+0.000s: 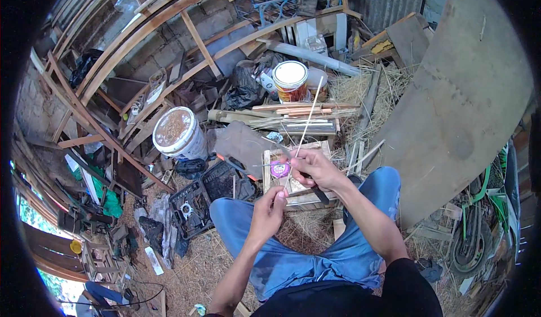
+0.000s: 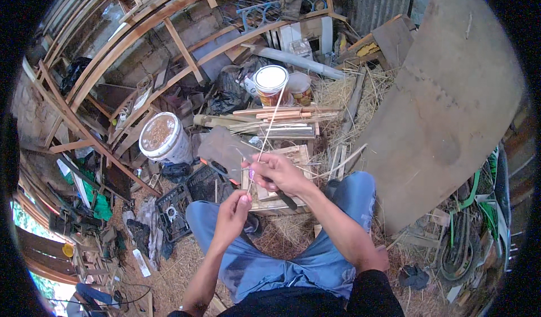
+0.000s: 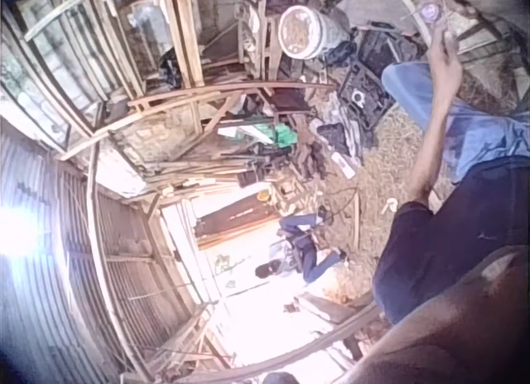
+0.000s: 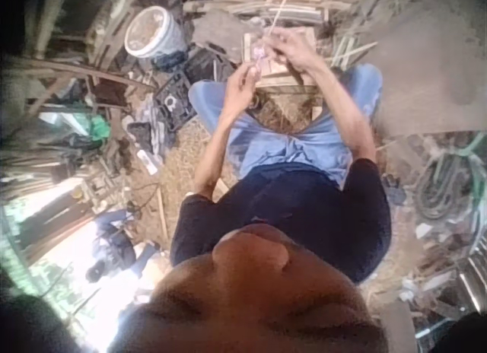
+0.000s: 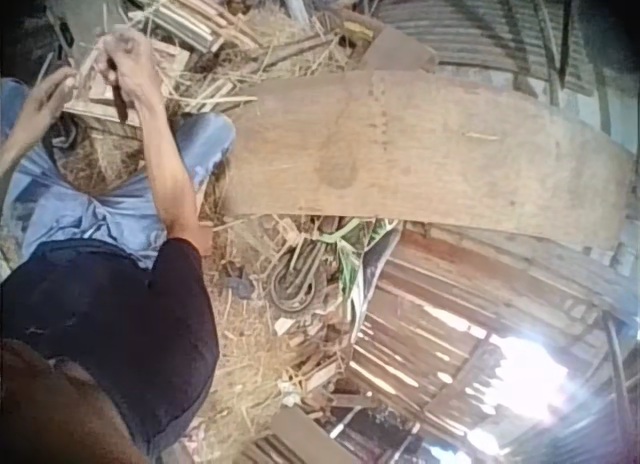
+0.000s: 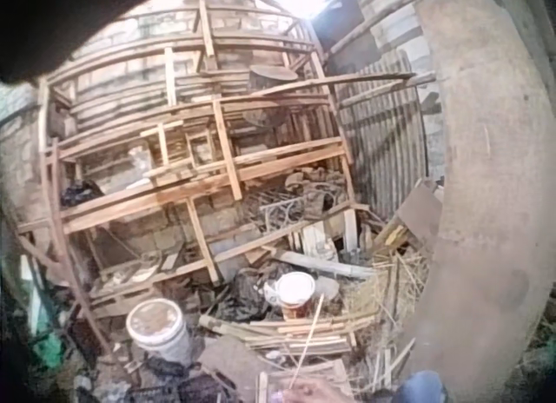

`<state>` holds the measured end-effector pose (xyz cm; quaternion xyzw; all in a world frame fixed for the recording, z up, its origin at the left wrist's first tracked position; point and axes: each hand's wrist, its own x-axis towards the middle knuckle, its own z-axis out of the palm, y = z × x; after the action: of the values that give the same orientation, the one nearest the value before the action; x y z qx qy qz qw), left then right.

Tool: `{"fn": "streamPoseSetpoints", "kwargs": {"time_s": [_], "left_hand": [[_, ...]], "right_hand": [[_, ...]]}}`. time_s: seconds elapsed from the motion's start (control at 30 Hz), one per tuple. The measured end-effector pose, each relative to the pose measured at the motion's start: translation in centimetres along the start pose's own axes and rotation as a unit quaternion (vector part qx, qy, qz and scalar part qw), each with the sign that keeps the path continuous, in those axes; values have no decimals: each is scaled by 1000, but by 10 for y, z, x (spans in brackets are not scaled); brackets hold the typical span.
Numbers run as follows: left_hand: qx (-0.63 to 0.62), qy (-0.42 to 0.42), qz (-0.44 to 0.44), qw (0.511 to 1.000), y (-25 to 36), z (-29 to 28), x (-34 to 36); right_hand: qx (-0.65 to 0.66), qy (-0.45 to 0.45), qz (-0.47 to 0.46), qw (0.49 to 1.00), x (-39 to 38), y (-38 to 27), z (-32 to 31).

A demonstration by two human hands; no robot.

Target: The person whittles bamboo sticks with a knife and ties them together using pink string to construct a frame on top of a wooden block.

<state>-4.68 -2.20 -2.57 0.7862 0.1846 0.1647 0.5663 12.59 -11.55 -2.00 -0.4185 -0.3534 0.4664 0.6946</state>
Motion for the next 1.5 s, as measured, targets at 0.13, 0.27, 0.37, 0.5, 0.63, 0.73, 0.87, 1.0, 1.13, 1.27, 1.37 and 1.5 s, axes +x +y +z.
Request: {"fn": "streamPoseSetpoints", "kwargs": {"time_s": [0.13,0.27,0.37,0.5,0.63,0.73,0.87,1.0,1.13,1.27,1.37,1.5], "left_hand": [[-246,-42,-140,958,15,-7,9],[-246,-65,-169,952,19,-9,16],[-180,-39,-107,977,15,-6,13],[-214,-49,-125,968,12,-6,8],[-174,-46,-107,978,8,-6,0],[-174,-55,-112,977,8,-8,-7],[-171,-55,-85,980,0,-8,-10],[-159,-49,-95,981,-3,-11,-17],[-162,-50,-140,975,-1,-19,-23],[-154,-49,-138,977,-6,-18,-24],[-160,-57,-134,976,-9,-20,-26],[-141,-55,-142,978,-15,-24,-31]], "right_hand": [[51,-26,77,995,1,12,-2],[-28,-82,58,995,-1,6,6],[-54,-43,67,995,-1,4,3],[-40,-48,79,995,-2,-3,4],[-46,10,119,992,0,-11,-11],[-49,7,131,990,-2,-17,-21],[-56,9,167,984,-2,-16,-25],[-73,2,182,981,-1,-13,-30],[-92,56,185,977,2,-10,-38],[-89,74,189,975,2,-15,-42],[-83,114,197,970,1,-19,-52],[-103,184,194,958,4,-19,-61]]}}
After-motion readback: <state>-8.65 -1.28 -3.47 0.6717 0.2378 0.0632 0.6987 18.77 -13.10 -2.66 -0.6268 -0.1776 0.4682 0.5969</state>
